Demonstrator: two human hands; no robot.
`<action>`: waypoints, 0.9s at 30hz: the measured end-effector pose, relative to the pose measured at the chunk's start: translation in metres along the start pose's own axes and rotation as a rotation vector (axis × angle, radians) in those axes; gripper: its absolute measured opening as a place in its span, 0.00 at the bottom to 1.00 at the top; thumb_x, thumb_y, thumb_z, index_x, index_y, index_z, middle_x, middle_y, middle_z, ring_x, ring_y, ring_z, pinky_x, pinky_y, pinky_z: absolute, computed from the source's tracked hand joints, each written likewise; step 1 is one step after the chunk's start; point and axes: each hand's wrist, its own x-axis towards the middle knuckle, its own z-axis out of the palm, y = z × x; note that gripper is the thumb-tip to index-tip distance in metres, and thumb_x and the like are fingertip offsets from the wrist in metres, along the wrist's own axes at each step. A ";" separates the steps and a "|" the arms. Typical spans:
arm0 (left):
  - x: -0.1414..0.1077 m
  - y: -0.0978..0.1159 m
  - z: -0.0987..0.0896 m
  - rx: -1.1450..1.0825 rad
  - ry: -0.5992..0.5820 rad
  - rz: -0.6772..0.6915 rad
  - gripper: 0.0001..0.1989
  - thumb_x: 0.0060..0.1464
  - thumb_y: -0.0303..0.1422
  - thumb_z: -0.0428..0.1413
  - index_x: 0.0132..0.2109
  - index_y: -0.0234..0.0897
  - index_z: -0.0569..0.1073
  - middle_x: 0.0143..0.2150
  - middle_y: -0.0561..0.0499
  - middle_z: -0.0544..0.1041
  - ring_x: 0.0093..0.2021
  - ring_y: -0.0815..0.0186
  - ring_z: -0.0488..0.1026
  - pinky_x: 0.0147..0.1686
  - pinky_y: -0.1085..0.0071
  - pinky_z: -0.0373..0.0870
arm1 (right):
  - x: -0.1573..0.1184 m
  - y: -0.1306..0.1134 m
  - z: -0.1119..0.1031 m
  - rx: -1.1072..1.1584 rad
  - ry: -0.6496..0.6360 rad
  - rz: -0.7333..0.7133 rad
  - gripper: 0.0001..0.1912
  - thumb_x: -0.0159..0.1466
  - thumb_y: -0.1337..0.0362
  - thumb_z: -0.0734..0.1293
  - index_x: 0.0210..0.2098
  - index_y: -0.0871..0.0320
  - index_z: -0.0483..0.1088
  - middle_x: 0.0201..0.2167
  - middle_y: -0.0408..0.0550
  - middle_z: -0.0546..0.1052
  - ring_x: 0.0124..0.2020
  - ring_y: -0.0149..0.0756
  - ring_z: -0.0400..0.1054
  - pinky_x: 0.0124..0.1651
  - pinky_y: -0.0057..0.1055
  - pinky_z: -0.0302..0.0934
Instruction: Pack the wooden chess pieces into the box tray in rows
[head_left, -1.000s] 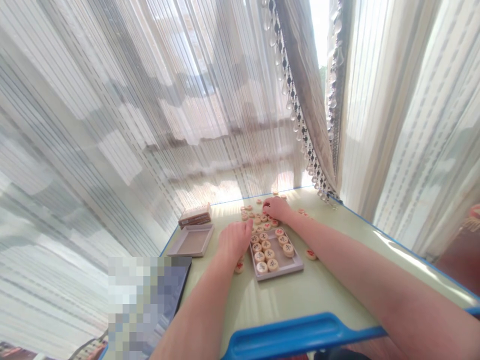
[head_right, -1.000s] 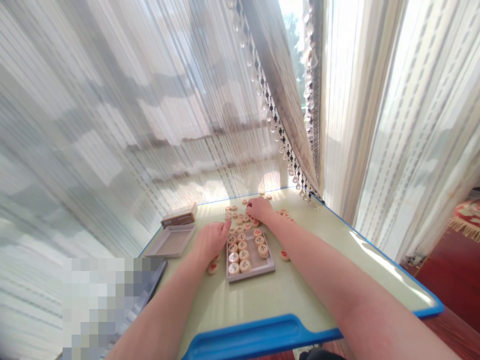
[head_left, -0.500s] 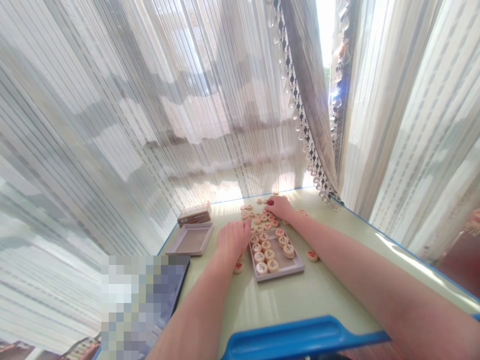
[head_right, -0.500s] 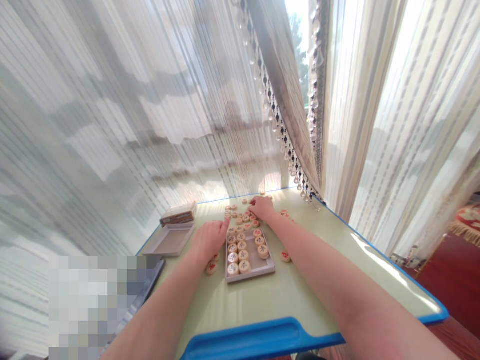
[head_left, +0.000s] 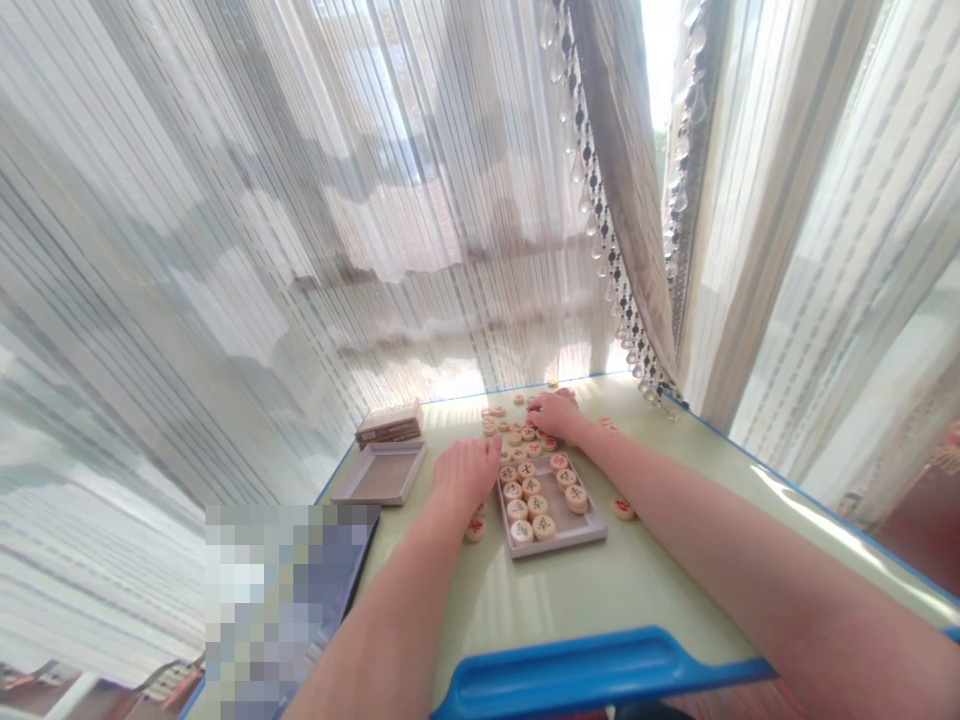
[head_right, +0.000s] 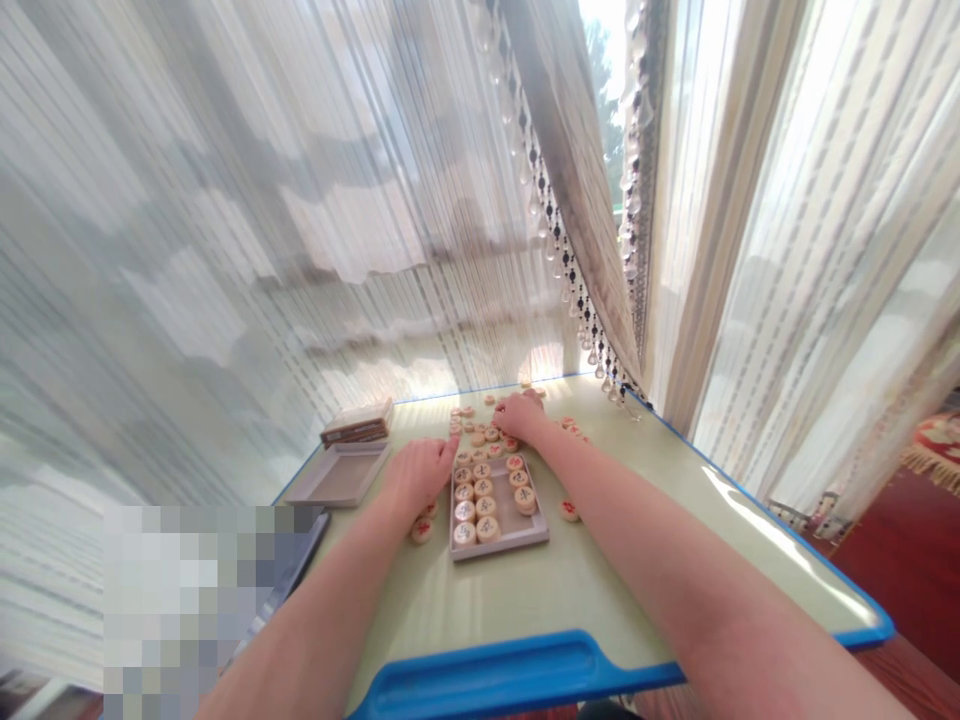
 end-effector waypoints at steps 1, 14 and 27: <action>0.001 -0.001 0.001 -0.004 0.003 0.000 0.31 0.57 0.47 0.30 0.31 0.37 0.74 0.33 0.43 0.76 0.35 0.60 0.72 0.33 0.67 0.63 | 0.000 0.000 0.000 0.010 0.004 0.006 0.12 0.53 0.61 0.61 0.33 0.55 0.75 0.35 0.50 0.76 0.44 0.46 0.61 0.46 0.37 0.50; 0.007 -0.011 0.005 -0.097 0.054 0.071 0.34 0.57 0.48 0.28 0.27 0.37 0.73 0.30 0.44 0.75 0.33 0.61 0.72 0.31 0.68 0.61 | -0.005 0.012 -0.064 0.410 0.207 0.167 0.14 0.55 0.61 0.61 0.39 0.60 0.68 0.36 0.50 0.74 0.33 0.33 0.66 0.31 0.27 0.57; 0.005 -0.025 0.012 -0.480 0.505 0.038 0.28 0.59 0.44 0.33 0.37 0.37 0.75 0.29 0.49 0.76 0.32 0.65 0.72 0.34 0.69 0.64 | -0.165 0.005 -0.074 0.630 0.520 0.121 0.17 0.55 0.63 0.59 0.42 0.59 0.70 0.35 0.49 0.74 0.34 0.35 0.67 0.40 0.33 0.62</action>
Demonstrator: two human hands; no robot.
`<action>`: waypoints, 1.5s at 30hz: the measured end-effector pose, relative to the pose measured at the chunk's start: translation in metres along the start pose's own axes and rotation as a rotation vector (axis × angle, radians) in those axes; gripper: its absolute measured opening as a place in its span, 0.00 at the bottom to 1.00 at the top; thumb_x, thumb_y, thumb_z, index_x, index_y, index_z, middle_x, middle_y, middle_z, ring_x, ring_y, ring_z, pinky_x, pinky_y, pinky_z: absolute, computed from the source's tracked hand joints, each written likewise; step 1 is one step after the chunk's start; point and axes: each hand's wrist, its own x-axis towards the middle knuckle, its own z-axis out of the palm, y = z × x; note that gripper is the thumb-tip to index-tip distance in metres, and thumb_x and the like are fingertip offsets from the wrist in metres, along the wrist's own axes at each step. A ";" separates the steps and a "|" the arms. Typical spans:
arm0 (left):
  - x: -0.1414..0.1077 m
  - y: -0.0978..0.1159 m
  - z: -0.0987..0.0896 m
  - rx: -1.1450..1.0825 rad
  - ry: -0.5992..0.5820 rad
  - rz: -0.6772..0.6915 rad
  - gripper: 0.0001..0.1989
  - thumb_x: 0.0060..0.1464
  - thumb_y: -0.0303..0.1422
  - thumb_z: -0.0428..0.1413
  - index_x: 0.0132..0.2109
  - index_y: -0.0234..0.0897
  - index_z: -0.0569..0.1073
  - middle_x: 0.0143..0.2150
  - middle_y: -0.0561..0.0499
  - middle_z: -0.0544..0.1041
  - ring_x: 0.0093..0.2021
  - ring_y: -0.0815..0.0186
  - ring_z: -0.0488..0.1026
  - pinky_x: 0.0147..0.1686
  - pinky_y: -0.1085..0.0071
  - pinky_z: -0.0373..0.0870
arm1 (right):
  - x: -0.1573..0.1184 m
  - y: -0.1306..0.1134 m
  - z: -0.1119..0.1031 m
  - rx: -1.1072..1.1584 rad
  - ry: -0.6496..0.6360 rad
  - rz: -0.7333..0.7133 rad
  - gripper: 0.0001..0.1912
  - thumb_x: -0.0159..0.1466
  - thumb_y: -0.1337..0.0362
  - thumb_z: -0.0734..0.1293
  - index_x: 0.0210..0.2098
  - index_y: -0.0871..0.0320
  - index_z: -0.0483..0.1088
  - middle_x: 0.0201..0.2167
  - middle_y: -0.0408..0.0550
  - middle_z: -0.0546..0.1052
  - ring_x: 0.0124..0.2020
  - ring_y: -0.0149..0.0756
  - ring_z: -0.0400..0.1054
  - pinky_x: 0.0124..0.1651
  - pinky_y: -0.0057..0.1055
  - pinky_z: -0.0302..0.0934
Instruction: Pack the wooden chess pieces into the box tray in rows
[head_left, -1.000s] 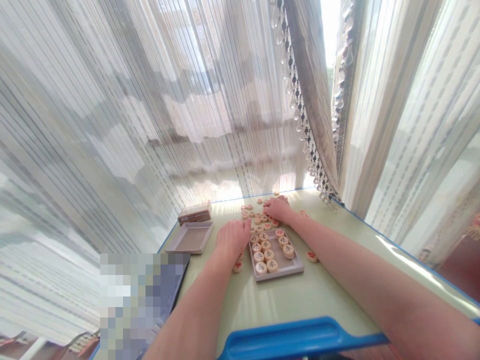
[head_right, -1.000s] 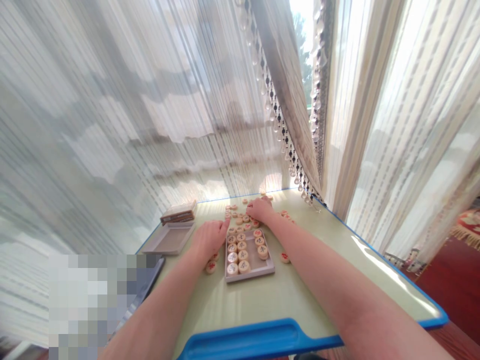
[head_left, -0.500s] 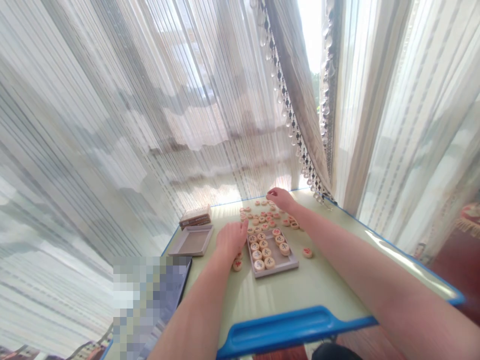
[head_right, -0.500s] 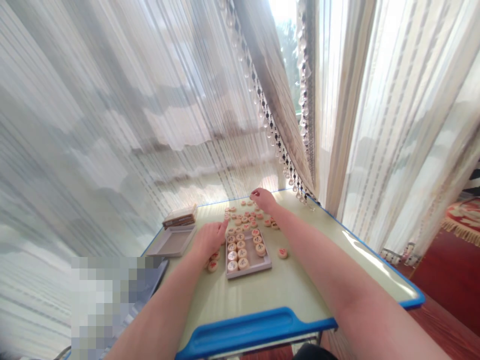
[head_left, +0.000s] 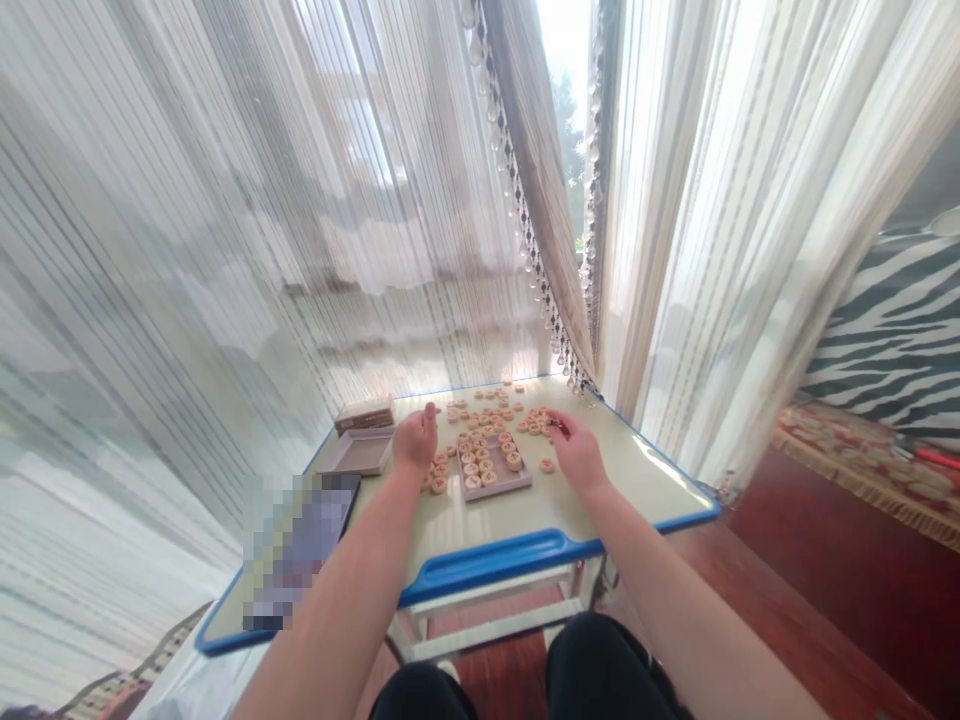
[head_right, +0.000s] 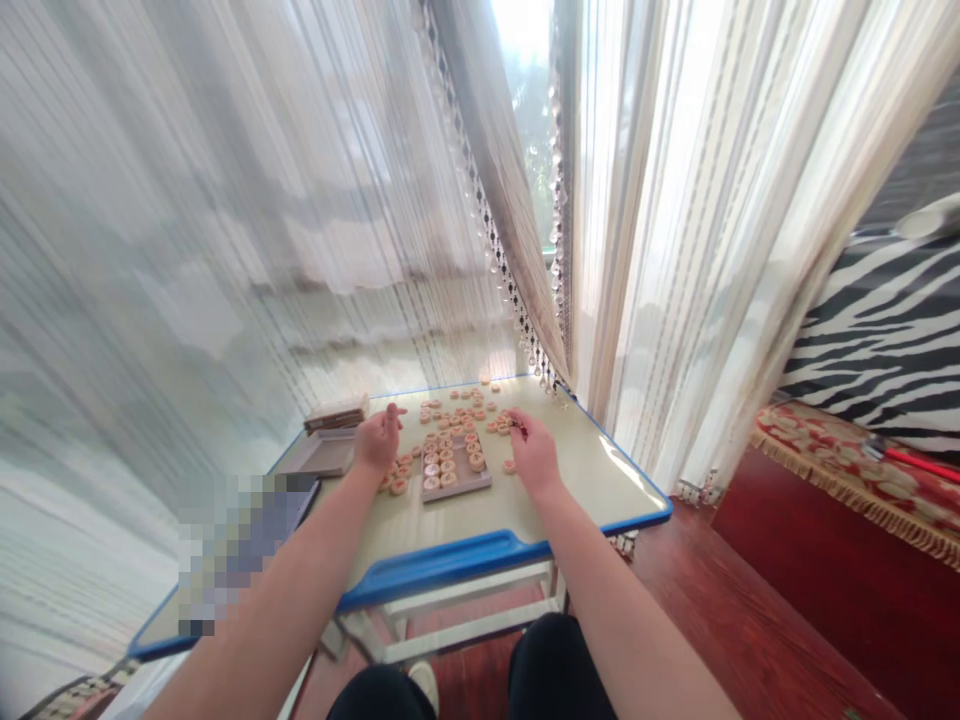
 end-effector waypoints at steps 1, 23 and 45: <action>-0.003 0.003 -0.001 0.005 0.041 0.004 0.27 0.59 0.43 0.33 0.41 0.37 0.74 0.32 0.48 0.76 0.34 0.64 0.72 0.35 0.69 0.64 | -0.006 0.004 0.001 -0.019 -0.019 -0.030 0.16 0.55 0.64 0.59 0.41 0.59 0.70 0.37 0.49 0.74 0.36 0.35 0.67 0.42 0.33 0.61; -0.066 0.021 -0.024 0.159 -0.126 -0.216 0.24 0.57 0.43 0.36 0.43 0.32 0.71 0.42 0.40 0.74 0.45 0.58 0.69 0.45 0.65 0.63 | -0.048 -0.015 0.002 -0.104 -0.295 -0.113 0.14 0.53 0.63 0.61 0.39 0.59 0.69 0.29 0.46 0.74 0.25 0.31 0.65 0.35 0.30 0.60; -0.065 0.012 -0.025 0.139 -0.267 -0.232 0.21 0.52 0.44 0.45 0.43 0.32 0.70 0.43 0.41 0.73 0.45 0.58 0.69 0.44 0.67 0.63 | -0.041 -0.010 0.003 -0.076 -0.386 0.067 0.15 0.53 0.62 0.63 0.37 0.59 0.74 0.29 0.47 0.75 0.28 0.32 0.65 0.33 0.30 0.60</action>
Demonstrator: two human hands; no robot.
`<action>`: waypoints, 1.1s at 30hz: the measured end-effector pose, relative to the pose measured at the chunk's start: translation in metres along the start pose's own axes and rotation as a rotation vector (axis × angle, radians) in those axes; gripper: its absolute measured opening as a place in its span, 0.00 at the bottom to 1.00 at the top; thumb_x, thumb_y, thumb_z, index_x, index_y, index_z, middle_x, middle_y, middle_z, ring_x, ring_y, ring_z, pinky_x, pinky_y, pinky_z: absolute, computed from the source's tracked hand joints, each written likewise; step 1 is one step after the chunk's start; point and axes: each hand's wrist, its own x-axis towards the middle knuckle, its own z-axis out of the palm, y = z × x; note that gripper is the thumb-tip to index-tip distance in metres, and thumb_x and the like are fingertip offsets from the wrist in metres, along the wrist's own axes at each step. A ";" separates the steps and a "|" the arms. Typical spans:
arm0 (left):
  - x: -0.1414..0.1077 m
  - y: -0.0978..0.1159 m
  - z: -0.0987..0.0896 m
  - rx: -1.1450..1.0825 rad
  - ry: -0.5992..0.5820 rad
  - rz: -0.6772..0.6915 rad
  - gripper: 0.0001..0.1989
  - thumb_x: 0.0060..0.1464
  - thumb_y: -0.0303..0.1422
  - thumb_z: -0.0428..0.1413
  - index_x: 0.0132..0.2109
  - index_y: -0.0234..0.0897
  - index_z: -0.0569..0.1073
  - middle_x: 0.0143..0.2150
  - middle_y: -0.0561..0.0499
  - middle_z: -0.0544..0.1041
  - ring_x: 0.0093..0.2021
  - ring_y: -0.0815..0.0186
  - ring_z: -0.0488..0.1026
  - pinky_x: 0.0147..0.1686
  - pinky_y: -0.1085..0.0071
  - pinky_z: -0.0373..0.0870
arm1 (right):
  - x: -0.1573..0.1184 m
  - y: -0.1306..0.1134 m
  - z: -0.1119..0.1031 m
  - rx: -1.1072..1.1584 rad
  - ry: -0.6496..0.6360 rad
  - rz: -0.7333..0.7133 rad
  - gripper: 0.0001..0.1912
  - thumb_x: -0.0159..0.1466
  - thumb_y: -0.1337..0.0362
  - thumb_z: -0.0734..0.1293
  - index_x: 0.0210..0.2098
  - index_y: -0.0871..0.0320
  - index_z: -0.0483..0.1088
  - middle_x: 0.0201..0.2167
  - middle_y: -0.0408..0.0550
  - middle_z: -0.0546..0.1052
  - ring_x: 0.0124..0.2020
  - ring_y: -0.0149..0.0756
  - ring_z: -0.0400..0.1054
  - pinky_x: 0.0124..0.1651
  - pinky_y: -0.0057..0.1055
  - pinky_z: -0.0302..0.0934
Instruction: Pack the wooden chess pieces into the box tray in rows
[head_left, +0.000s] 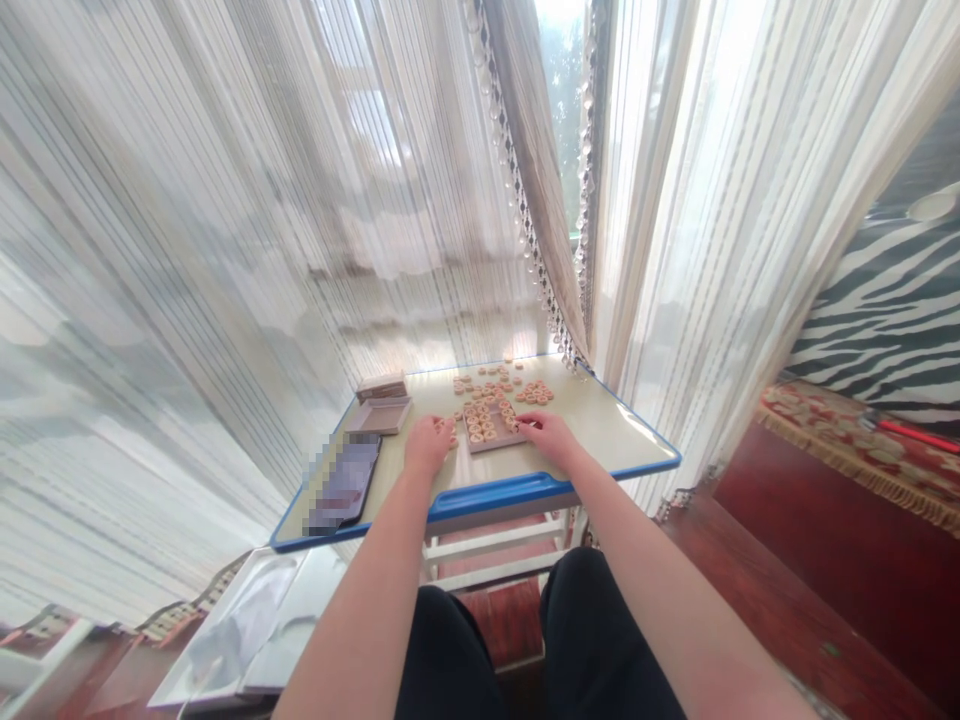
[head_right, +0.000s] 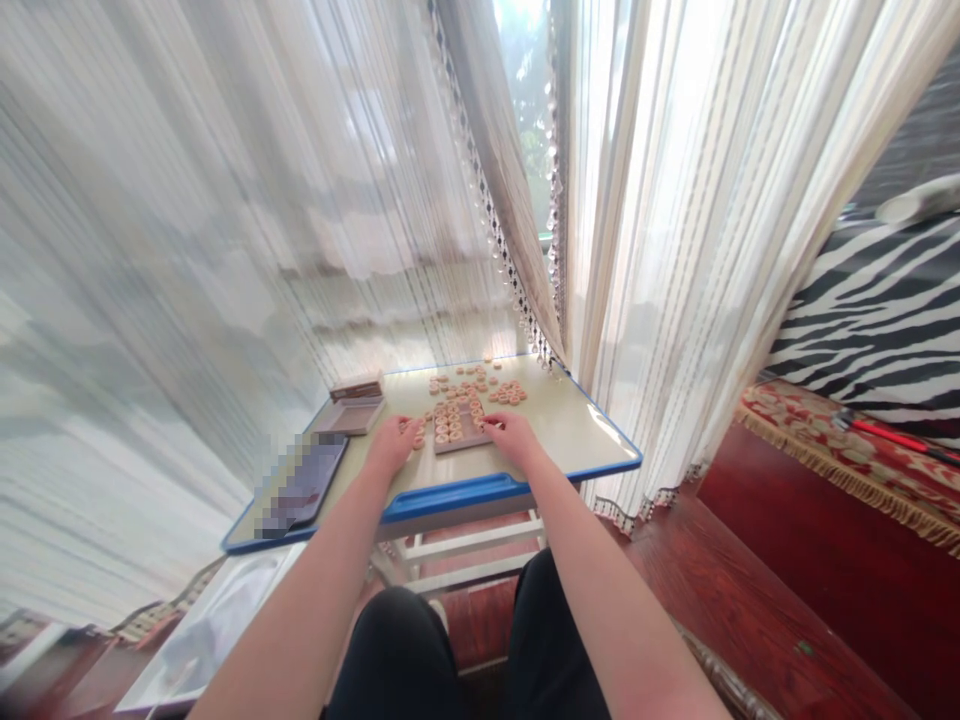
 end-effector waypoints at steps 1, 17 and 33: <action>0.000 0.000 0.000 -0.006 0.003 0.000 0.21 0.52 0.44 0.45 0.43 0.32 0.70 0.43 0.41 0.73 0.45 0.58 0.69 0.44 0.67 0.63 | 0.000 -0.001 0.000 0.024 -0.002 0.007 0.15 0.52 0.62 0.63 0.37 0.60 0.74 0.29 0.47 0.75 0.28 0.32 0.65 0.33 0.29 0.60; -0.001 0.001 -0.001 0.011 -0.011 0.022 0.19 0.52 0.43 0.45 0.40 0.32 0.72 0.41 0.42 0.74 0.43 0.60 0.69 0.44 0.68 0.63 | 0.001 0.003 0.001 0.051 0.015 0.007 0.17 0.52 0.65 0.58 0.36 0.57 0.74 0.29 0.44 0.74 0.30 0.33 0.65 0.36 0.29 0.60; 0.001 -0.001 0.000 -0.005 -0.013 0.028 0.19 0.52 0.43 0.46 0.38 0.33 0.72 0.38 0.44 0.75 0.41 0.61 0.70 0.40 0.69 0.64 | 0.004 0.006 0.000 -0.065 -0.004 -0.052 0.16 0.55 0.66 0.59 0.39 0.58 0.74 0.33 0.47 0.72 0.32 0.33 0.66 0.42 0.32 0.59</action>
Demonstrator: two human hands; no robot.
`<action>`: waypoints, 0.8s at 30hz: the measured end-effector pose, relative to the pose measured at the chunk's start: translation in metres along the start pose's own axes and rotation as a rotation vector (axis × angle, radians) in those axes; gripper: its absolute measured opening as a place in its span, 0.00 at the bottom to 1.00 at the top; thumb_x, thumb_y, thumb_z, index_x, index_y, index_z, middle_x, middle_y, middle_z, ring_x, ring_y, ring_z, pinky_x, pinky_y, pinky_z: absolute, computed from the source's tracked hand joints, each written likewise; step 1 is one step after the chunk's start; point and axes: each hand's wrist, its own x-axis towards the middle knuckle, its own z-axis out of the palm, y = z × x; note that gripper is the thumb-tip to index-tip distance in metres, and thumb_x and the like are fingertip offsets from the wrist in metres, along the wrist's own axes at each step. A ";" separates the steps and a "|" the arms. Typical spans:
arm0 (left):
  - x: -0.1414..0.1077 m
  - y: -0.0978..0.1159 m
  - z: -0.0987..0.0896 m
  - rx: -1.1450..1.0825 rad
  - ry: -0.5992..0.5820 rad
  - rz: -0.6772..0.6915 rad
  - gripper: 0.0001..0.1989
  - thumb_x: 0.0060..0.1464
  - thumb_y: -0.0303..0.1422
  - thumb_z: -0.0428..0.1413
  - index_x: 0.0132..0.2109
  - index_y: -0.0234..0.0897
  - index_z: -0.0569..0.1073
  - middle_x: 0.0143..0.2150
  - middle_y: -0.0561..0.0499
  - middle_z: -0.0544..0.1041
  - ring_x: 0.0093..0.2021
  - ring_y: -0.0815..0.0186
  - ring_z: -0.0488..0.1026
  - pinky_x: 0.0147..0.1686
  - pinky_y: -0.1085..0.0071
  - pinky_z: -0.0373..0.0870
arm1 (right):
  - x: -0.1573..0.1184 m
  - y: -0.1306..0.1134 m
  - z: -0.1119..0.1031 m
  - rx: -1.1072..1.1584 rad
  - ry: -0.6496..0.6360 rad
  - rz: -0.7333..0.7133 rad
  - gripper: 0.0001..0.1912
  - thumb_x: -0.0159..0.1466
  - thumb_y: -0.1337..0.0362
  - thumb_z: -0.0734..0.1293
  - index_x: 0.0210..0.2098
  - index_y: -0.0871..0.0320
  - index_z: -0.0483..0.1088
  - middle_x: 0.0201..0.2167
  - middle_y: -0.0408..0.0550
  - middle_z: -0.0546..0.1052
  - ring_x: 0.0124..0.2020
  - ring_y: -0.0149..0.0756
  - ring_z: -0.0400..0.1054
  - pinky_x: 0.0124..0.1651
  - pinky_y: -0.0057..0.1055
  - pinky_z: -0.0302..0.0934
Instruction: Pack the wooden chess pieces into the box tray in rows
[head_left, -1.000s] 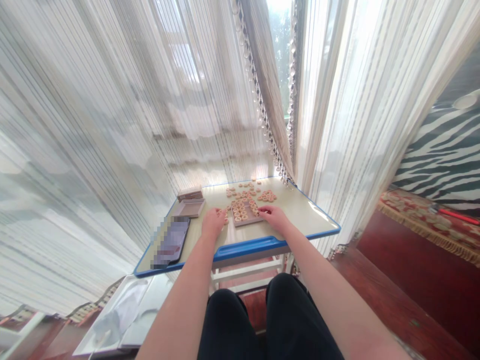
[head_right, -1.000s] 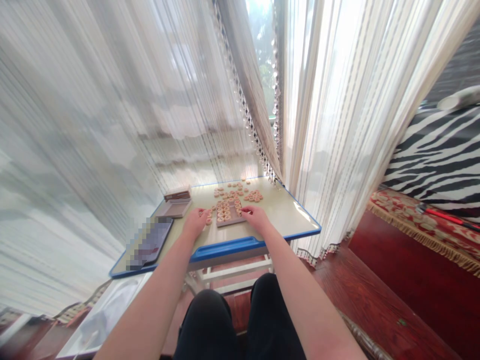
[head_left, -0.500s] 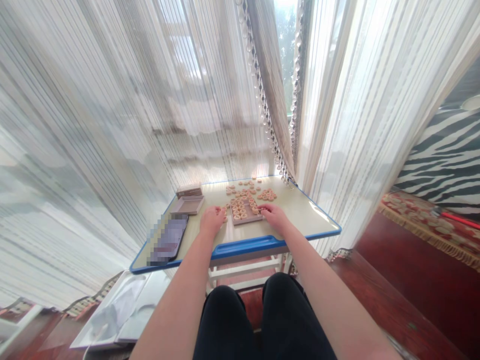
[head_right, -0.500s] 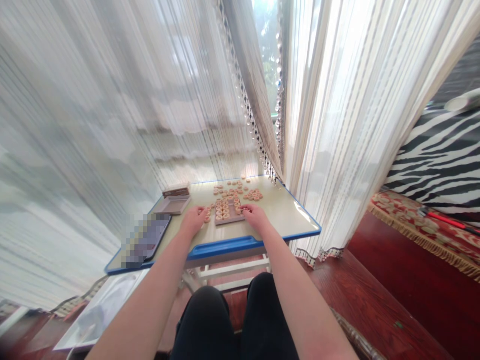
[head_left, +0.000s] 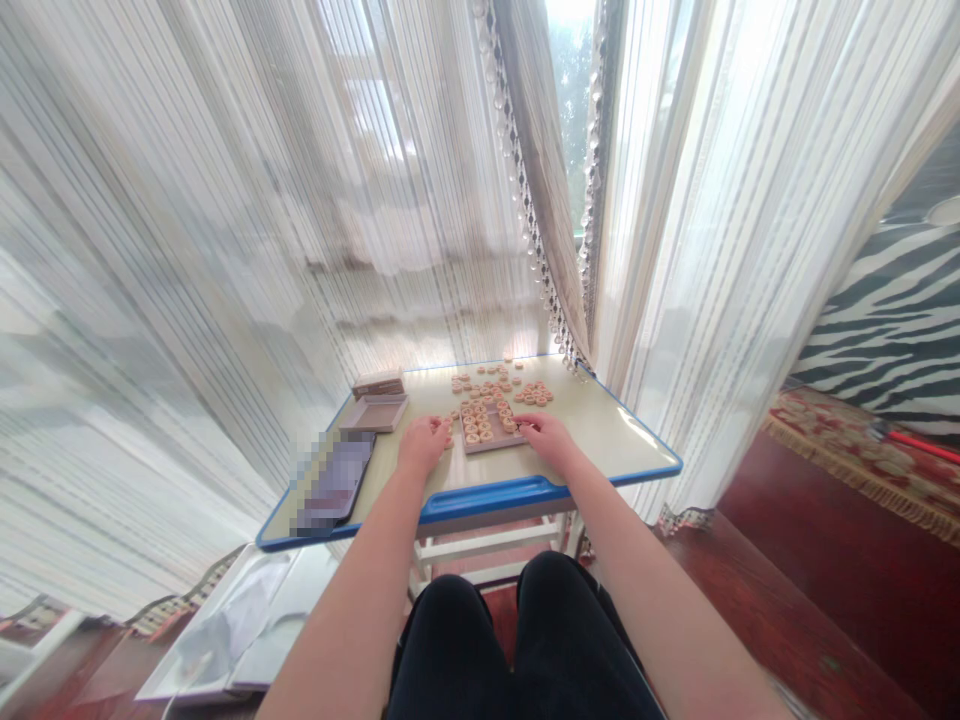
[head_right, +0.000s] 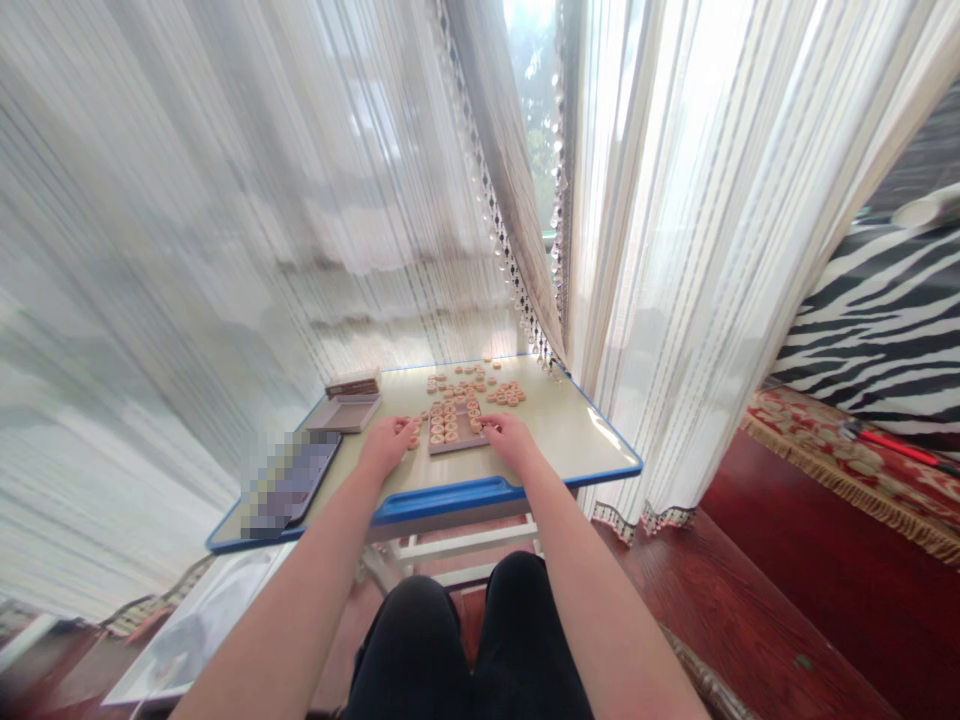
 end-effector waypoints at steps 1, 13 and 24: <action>0.000 0.000 0.000 -0.002 0.003 0.007 0.19 0.52 0.43 0.46 0.38 0.33 0.72 0.37 0.44 0.75 0.40 0.61 0.70 0.40 0.70 0.64 | 0.000 0.000 0.000 -0.013 -0.007 -0.012 0.16 0.55 0.66 0.60 0.40 0.58 0.74 0.33 0.47 0.72 0.32 0.33 0.65 0.43 0.32 0.59; 0.000 -0.001 0.001 -0.001 0.015 0.024 0.18 0.51 0.43 0.46 0.37 0.33 0.73 0.37 0.44 0.75 0.40 0.61 0.70 0.38 0.69 0.64 | -0.003 -0.007 0.001 -0.118 -0.055 -0.057 0.15 0.56 0.65 0.61 0.41 0.58 0.73 0.34 0.46 0.68 0.26 0.27 0.61 0.42 0.30 0.59; 0.000 -0.001 0.001 -0.003 0.002 0.043 0.18 0.52 0.43 0.46 0.36 0.33 0.72 0.36 0.44 0.75 0.40 0.62 0.70 0.38 0.71 0.63 | -0.002 -0.009 0.003 -0.112 -0.055 -0.067 0.14 0.55 0.68 0.60 0.38 0.59 0.74 0.32 0.47 0.67 0.27 0.28 0.63 0.41 0.29 0.59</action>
